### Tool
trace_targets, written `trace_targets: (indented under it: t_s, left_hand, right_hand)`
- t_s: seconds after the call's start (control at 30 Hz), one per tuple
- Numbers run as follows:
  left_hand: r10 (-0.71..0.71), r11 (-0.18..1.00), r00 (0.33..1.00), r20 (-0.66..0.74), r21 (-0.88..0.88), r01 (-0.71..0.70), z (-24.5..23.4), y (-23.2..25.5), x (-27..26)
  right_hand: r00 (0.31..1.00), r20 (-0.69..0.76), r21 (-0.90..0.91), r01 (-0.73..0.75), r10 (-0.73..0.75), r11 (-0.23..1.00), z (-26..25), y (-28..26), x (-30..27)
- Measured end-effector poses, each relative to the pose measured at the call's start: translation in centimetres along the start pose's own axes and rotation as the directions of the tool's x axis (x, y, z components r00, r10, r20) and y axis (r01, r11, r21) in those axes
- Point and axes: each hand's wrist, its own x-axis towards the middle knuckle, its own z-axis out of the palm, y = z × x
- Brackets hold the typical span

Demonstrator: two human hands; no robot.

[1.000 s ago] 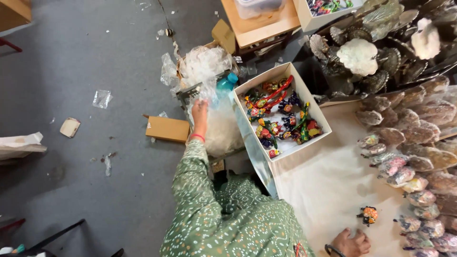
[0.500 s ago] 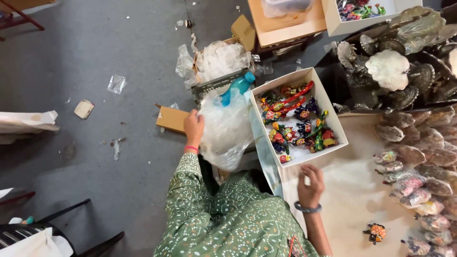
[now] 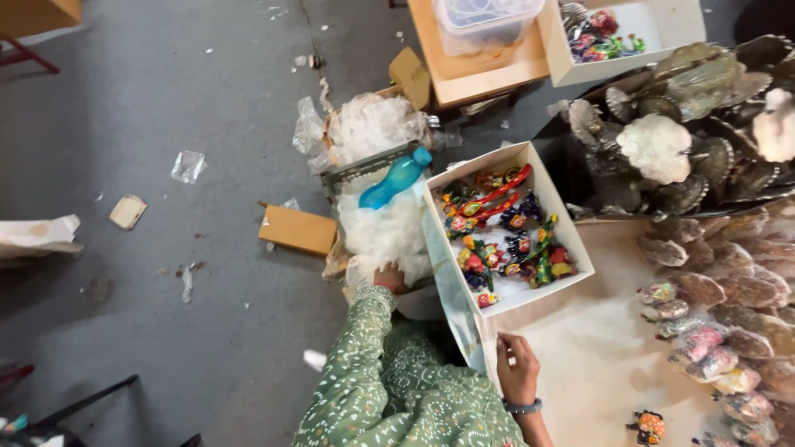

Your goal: The person picks up small, colorful figurines from a box and wipes them with a pink cloth. They then place the figurines into clear plastic bags and tie the bags shut. The person works at a table surrounded by boxes of wrapped items.

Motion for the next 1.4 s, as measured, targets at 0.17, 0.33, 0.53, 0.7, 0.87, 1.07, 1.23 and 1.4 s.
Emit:
trace_targets:
  t_s: [0.17, 0.33, 0.53, 0.7, 0.87, 1.07, 1.23, 1.4]
  left_hand:
    - [-0.166, 0.889, 0.977, -0.132, -0.449, 0.090, -8.8, -1.0, 1.3]
    - [-0.461, 0.758, 0.583, -0.669, -0.639, -0.133, -13.9, -1.8, 4.0]
    - [-0.447, 0.797, 0.430, -0.785, -0.567, -0.208, -13.3, -3.7, 8.0]
    - [-0.562, 0.205, 0.616, -0.551, -0.815, -0.542, -18.5, -6.2, 1.0]
    - [-0.231, -0.022, 0.710, -0.666, -0.725, -0.688, -16.2, -4.5, -1.4]
    - [-0.229, 0.033, 0.737, -0.636, -0.762, -0.647, -16.2, -3.0, -8.5]
    - [-0.359, 0.643, 0.429, -0.829, -0.553, -0.530, -18.2, 1.9, -17.9]
    - [-0.074, 0.996, 0.729, -0.681, -0.090, 0.017, -10.8, 3.1, -11.9]
  right_hand:
    - [0.997, -0.053, 0.032, -0.061, 0.063, 0.998, -1.3, 1.6, -1.6]
    - [0.977, -0.148, 0.042, -0.149, 0.153, 0.988, -1.9, 2.9, -1.3]
    - [0.989, -0.135, 0.021, -0.054, 0.056, 0.998, -3.4, 0.8, 1.8]
    - [0.959, -0.048, 0.106, 0.284, -0.280, 0.953, -2.4, -7.0, 9.0]
    - [0.877, 0.220, 0.171, 0.396, -0.426, 0.902, 6.0, -16.1, 18.7]
    - [0.704, 0.449, 0.053, 0.594, -0.551, 0.803, 18.1, -13.4, 23.7]
    - [0.756, 0.413, 0.008, 0.555, -0.508, 0.832, 20.4, -9.4, 24.1]
    - [0.874, 0.329, 0.220, 0.299, -0.359, 0.929, 17.2, -10.2, 22.5]
